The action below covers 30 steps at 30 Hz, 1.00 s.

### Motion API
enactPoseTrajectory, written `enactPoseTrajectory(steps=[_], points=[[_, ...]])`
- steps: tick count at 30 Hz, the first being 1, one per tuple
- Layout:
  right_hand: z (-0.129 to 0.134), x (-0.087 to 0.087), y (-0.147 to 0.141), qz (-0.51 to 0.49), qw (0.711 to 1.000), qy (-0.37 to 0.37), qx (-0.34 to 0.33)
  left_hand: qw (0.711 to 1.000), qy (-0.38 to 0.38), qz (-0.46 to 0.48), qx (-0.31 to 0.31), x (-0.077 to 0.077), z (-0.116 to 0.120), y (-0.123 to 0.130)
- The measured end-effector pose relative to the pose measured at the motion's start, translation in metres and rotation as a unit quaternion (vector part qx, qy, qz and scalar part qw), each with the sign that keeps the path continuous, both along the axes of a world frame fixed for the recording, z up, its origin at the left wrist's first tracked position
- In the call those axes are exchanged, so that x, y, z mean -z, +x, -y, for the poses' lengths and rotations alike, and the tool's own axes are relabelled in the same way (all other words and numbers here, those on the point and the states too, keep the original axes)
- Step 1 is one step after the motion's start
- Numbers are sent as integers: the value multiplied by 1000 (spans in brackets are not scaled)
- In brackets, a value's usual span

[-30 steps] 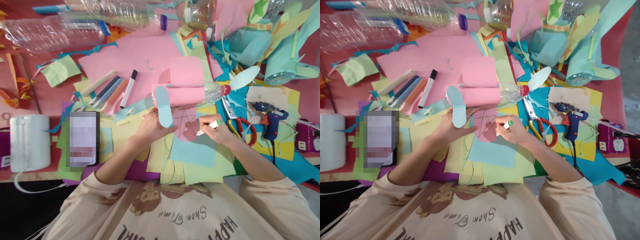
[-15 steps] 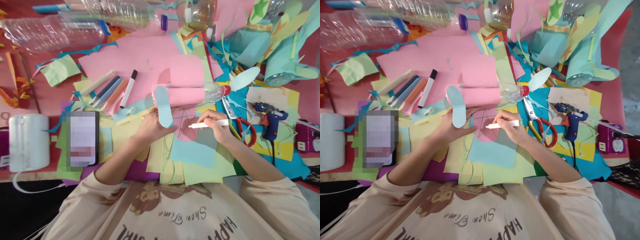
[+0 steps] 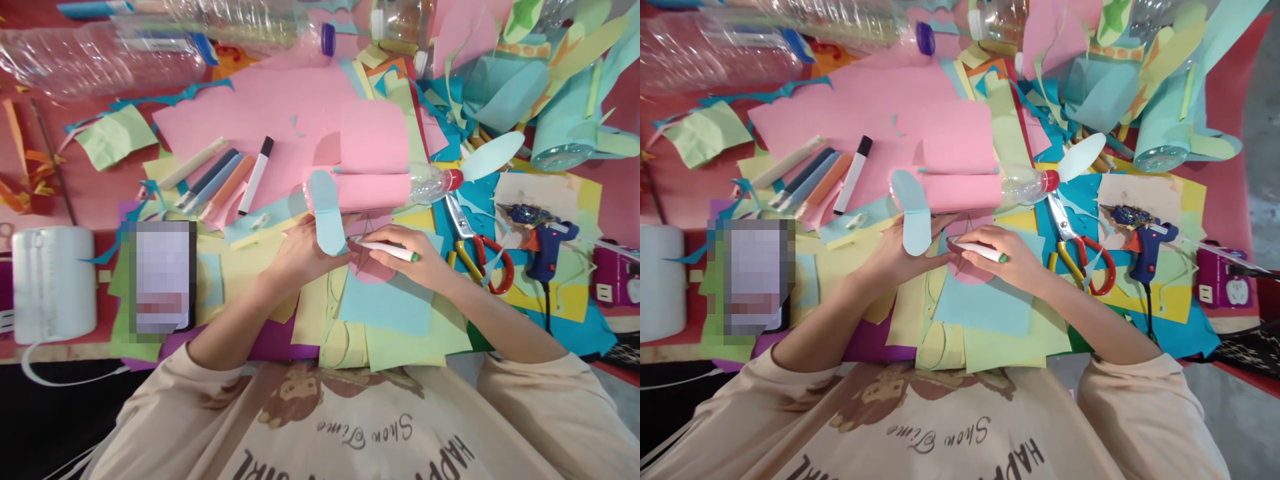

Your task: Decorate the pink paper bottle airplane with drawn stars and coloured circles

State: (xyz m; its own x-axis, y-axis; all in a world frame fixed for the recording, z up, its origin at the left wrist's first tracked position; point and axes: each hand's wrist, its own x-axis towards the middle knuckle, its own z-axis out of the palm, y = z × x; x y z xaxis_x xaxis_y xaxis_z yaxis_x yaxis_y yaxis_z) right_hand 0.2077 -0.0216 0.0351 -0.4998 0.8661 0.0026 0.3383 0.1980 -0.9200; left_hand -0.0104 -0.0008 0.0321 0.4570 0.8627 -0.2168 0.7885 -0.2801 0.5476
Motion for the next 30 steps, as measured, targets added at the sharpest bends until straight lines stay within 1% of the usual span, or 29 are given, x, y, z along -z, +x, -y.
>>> enactPoseTrajectory(steps=[10,16,22,30], points=[[0,2,-2,34,999,21,-6,1000,-6,-9,-4,2,1,0],[0,3,-2,40,998,39,-17,1000,14,6,11,3,1,-1],[1,-2,0,50,998,30,-28,1000,19,5,12,0,1,-1],[2,-11,5,58,998,6,-39,1000,22,-13,16,2,2,-2]])
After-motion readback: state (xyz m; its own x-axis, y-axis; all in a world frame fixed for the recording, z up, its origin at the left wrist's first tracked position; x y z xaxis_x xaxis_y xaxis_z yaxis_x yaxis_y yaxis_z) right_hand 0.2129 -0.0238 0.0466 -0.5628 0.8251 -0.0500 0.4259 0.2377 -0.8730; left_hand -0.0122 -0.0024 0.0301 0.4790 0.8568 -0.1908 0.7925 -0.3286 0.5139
